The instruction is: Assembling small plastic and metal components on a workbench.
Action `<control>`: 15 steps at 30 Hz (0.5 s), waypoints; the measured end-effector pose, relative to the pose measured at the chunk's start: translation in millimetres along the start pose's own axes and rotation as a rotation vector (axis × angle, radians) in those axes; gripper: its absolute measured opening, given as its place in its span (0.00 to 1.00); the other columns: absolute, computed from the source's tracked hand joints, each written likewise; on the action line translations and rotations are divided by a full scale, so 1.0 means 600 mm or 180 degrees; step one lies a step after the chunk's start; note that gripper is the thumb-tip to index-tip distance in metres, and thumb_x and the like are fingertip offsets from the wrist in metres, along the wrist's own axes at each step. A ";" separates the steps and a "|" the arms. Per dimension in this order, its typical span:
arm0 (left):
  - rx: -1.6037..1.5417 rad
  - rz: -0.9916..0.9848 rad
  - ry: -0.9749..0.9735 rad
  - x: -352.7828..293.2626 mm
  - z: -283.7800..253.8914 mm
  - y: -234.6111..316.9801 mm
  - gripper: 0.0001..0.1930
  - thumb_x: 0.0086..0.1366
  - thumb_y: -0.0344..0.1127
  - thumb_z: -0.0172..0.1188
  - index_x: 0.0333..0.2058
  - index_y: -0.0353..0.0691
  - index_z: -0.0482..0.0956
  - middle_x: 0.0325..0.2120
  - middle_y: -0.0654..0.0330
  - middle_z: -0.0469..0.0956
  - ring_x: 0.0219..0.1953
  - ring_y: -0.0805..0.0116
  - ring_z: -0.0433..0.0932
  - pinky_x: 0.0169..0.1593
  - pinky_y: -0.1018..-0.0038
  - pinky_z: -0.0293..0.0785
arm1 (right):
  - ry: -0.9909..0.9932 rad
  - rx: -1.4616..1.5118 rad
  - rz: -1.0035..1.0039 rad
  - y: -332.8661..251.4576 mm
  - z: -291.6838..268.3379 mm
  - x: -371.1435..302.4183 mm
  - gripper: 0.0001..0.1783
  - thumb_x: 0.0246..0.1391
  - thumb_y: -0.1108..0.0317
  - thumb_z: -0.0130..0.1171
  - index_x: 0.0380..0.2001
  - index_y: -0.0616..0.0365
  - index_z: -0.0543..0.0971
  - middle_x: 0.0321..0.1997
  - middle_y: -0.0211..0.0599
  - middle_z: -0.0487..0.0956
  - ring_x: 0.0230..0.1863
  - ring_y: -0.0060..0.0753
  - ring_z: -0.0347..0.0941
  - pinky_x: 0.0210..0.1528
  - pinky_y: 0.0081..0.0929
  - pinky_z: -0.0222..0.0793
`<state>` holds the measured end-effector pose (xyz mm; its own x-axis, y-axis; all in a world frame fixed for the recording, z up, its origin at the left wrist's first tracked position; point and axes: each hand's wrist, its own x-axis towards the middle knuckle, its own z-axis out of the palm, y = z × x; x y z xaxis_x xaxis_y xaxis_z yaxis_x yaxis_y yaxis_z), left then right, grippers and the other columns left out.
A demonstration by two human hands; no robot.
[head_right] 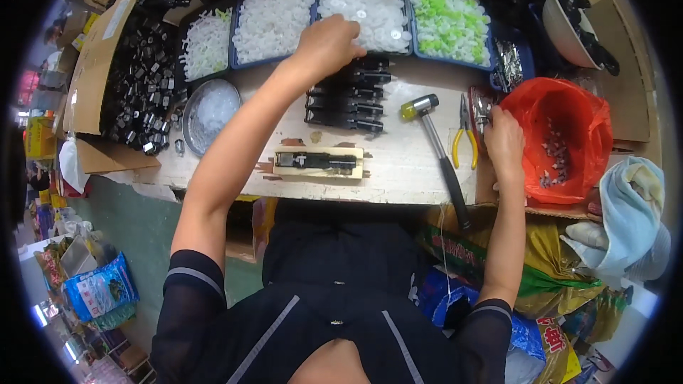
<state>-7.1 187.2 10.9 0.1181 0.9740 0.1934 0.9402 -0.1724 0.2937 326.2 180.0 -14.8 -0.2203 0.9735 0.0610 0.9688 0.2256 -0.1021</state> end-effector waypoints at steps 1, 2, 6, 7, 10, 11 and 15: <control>-0.0043 0.0012 0.0002 0.005 0.001 0.001 0.13 0.48 0.39 0.66 0.28 0.35 0.79 0.27 0.49 0.77 0.33 0.50 0.77 0.36 0.62 0.72 | -0.0038 -0.0006 0.0012 -0.001 -0.002 0.002 0.11 0.45 0.75 0.48 0.34 0.61 0.75 0.37 0.50 0.75 0.37 0.58 0.72 0.40 0.47 0.67; -0.0042 -0.0011 -0.0016 0.014 0.001 -0.003 0.13 0.48 0.39 0.66 0.28 0.35 0.79 0.27 0.49 0.77 0.33 0.50 0.77 0.36 0.62 0.72 | -0.0056 -0.0014 0.0020 -0.001 -0.003 0.006 0.11 0.45 0.75 0.47 0.34 0.60 0.75 0.37 0.50 0.76 0.38 0.58 0.72 0.40 0.47 0.67; -0.0757 0.0013 -0.0208 0.022 0.007 -0.016 0.09 0.49 0.32 0.64 0.29 0.33 0.80 0.23 0.49 0.79 0.25 0.58 0.78 0.33 0.69 0.74 | 0.0211 0.0391 -0.0215 0.016 0.000 0.002 0.08 0.47 0.74 0.50 0.32 0.61 0.76 0.35 0.48 0.76 0.38 0.54 0.72 0.40 0.43 0.67; -0.0999 -0.0103 -0.0116 0.023 0.010 -0.023 0.09 0.50 0.30 0.63 0.30 0.33 0.80 0.22 0.51 0.79 0.24 0.62 0.78 0.30 0.71 0.74 | 0.0215 0.0487 -0.0258 0.017 -0.002 0.003 0.08 0.48 0.74 0.51 0.33 0.61 0.77 0.34 0.46 0.76 0.37 0.52 0.72 0.40 0.39 0.67; -0.1473 -0.0202 0.0057 0.023 0.006 -0.038 0.09 0.51 0.26 0.61 0.33 0.33 0.80 0.22 0.55 0.79 0.23 0.70 0.77 0.27 0.76 0.74 | 0.0243 0.0692 -0.0197 0.009 -0.015 -0.005 0.08 0.49 0.75 0.51 0.34 0.60 0.77 0.33 0.45 0.76 0.37 0.50 0.73 0.40 0.37 0.67; -0.1702 -0.0180 0.0130 0.020 -0.001 -0.039 0.09 0.52 0.25 0.61 0.34 0.33 0.80 0.22 0.57 0.79 0.23 0.74 0.77 0.26 0.79 0.74 | 0.0247 0.0689 -0.0193 0.011 -0.013 -0.007 0.08 0.49 0.75 0.51 0.34 0.60 0.77 0.33 0.45 0.76 0.37 0.50 0.73 0.40 0.37 0.67; -0.2947 -0.0518 0.0041 -0.006 -0.033 -0.039 0.10 0.57 0.27 0.58 0.38 0.29 0.78 0.26 0.56 0.79 0.26 0.73 0.78 0.31 0.79 0.76 | 0.0705 0.1000 -0.0548 0.008 -0.015 -0.011 0.07 0.49 0.80 0.52 0.33 0.62 0.76 0.30 0.41 0.74 0.33 0.39 0.73 0.37 0.27 0.66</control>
<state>-35.7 184.9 21.7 -0.0012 0.9957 0.0930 0.3160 -0.0878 0.9447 333.2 174.3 -6.7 -0.3132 0.8969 0.3121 0.8308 0.4180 -0.3674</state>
